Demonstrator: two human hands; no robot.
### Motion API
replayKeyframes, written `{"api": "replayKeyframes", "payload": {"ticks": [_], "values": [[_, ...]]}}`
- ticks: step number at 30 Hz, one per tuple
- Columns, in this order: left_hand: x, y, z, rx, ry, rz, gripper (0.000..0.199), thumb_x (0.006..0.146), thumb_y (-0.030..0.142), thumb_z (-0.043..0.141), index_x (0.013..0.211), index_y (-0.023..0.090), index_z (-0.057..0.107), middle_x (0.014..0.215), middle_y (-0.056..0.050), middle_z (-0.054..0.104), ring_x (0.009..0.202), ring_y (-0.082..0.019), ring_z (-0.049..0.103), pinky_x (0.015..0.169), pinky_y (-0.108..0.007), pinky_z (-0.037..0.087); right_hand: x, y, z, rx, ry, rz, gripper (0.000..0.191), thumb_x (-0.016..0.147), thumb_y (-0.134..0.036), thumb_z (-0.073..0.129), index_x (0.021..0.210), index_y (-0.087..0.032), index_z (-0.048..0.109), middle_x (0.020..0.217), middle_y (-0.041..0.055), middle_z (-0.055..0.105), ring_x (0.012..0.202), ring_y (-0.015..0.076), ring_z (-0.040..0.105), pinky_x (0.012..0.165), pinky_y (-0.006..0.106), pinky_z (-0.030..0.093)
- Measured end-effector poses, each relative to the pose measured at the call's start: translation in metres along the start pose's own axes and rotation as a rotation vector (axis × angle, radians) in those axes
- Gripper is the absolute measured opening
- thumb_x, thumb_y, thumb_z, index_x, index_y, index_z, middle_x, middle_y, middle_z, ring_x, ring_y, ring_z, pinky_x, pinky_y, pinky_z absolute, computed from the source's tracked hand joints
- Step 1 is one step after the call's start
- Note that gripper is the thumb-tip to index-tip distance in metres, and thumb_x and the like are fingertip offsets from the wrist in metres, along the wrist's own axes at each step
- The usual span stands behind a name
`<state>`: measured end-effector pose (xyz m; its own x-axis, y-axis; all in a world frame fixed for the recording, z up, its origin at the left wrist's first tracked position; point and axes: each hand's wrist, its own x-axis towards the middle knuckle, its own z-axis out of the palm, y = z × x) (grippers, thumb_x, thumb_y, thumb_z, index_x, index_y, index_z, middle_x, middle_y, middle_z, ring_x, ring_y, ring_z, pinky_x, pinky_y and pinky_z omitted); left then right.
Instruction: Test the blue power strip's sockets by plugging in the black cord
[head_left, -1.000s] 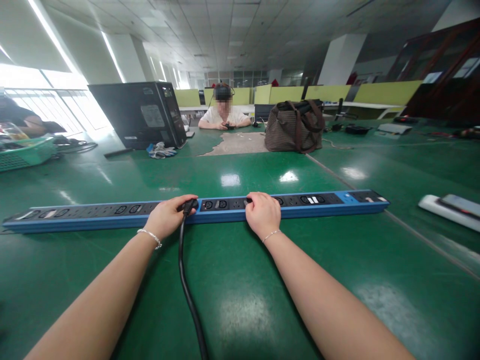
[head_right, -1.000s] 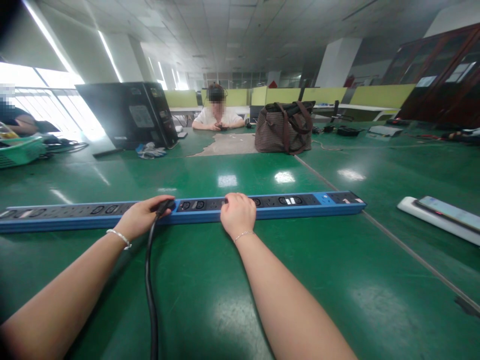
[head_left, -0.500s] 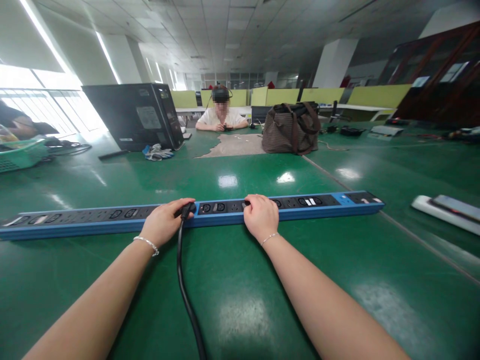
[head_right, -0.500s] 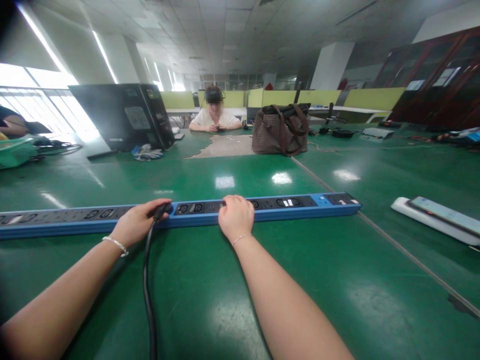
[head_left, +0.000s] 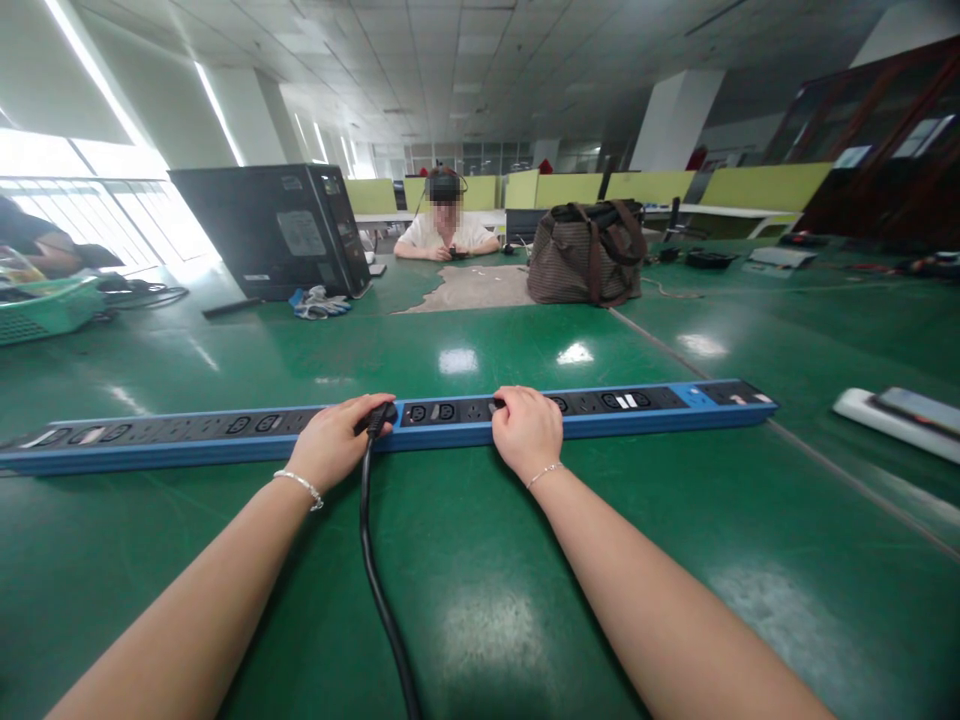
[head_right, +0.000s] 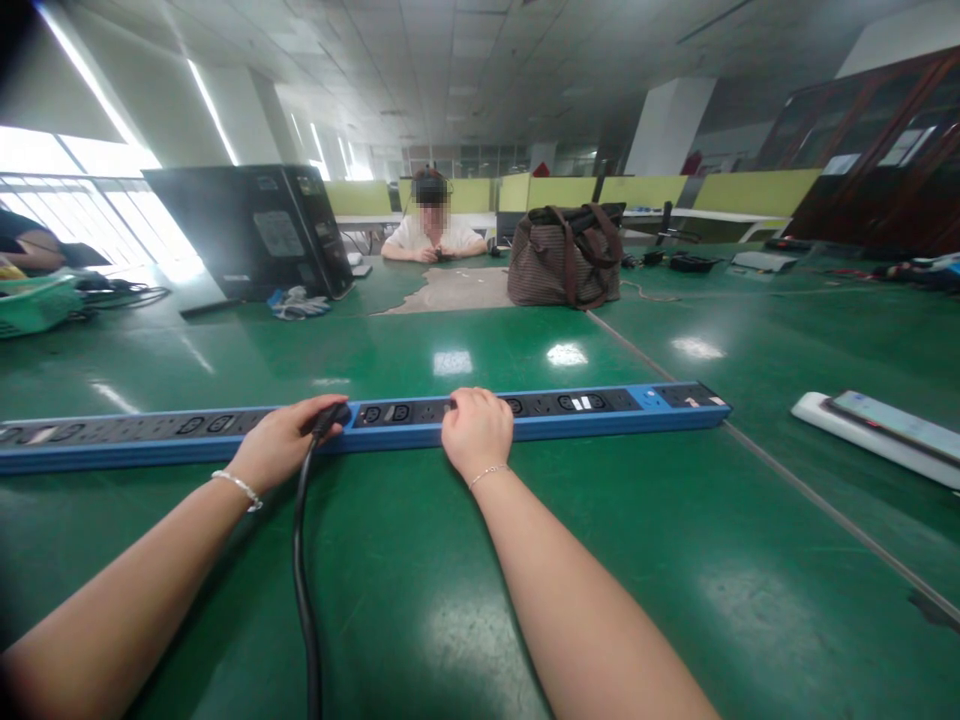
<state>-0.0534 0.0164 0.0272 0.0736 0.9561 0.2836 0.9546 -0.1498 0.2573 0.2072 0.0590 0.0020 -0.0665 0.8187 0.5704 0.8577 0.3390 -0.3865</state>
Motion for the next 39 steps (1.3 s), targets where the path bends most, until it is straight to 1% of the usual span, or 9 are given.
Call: {"api": "replayKeyframes", "payload": {"ticks": [6,15,19,27,39], "values": [[-0.0006,0.0002,0.0014,0.014,0.020,0.034,0.043,0.083,0.047,0.045,0.122,0.031,0.053,0.120,-0.003,0.062,0.109,-0.023,0.057,0.094,-0.037,0.042,0.0001,-0.0006,-0.0013,0.003,-0.005,0.002,0.027,0.077,-0.015,0.044,0.092,-0.022,0.066,0.103,0.0032,0.068,0.101,0.0186,0.055,0.088,0.033,0.033],[-0.0008,-0.0018,0.0025,0.037,0.022,0.054,0.043,0.084,0.046,0.043,0.123,0.030,0.052,0.122,-0.003,0.062,0.111,-0.023,0.056,0.096,-0.037,0.040,0.0002,0.0002,-0.0004,0.005,0.005,-0.007,0.027,0.076,-0.015,0.044,0.092,-0.021,0.066,0.103,0.0031,0.068,0.101,0.0190,0.055,0.088,0.033,0.034],[-0.0018,-0.0028,0.0036,0.044,0.020,0.047,0.043,0.083,0.045,0.045,0.123,0.033,0.052,0.122,-0.001,0.062,0.112,-0.022,0.055,0.097,-0.037,0.039,0.0001,-0.0001,-0.0007,0.002,-0.001,0.000,0.027,0.077,-0.015,0.044,0.092,-0.022,0.066,0.103,0.0034,0.067,0.101,0.0186,0.055,0.088,0.033,0.034],[-0.0030,-0.0025,0.0039,0.037,0.029,0.019,0.041,0.083,0.046,0.044,0.122,0.034,0.053,0.121,0.000,0.062,0.111,-0.022,0.056,0.097,-0.037,0.039,0.0005,-0.0011,-0.0016,-0.005,-0.015,0.007,0.028,0.077,-0.015,0.043,0.092,-0.022,0.066,0.103,0.0041,0.067,0.101,0.0188,0.055,0.087,0.034,0.034],[-0.0011,0.0021,0.0045,0.062,0.036,0.013,0.041,0.084,0.048,0.042,0.120,0.031,0.053,0.116,-0.002,0.065,0.108,-0.023,0.058,0.094,-0.036,0.041,0.0004,-0.0011,-0.0012,-0.009,-0.013,0.003,0.028,0.076,-0.015,0.044,0.092,-0.021,0.066,0.103,0.0038,0.067,0.100,0.0184,0.055,0.088,0.033,0.034]]}}
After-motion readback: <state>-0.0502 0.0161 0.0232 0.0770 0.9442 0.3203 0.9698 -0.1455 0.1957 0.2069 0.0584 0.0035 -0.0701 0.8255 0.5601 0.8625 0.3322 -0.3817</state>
